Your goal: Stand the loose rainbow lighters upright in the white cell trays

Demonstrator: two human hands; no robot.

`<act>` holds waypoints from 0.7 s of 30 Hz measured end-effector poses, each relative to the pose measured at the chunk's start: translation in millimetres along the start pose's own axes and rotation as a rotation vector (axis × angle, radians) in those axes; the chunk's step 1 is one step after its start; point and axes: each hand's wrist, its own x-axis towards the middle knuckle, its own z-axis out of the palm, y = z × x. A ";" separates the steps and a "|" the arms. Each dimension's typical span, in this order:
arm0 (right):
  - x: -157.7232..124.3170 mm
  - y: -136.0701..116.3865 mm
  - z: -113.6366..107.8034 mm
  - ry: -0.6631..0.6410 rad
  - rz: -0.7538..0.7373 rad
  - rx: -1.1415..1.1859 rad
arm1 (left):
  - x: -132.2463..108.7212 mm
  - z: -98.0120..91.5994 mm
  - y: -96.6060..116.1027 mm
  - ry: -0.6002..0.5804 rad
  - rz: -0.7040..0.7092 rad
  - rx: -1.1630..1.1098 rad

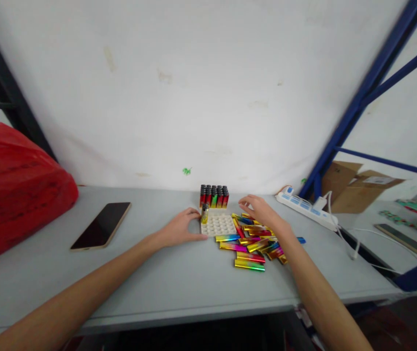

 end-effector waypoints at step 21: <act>7.8 -14.4 17.0 0.173 0.247 0.511 | -1.1 -1.2 0.0 -0.003 -0.003 0.015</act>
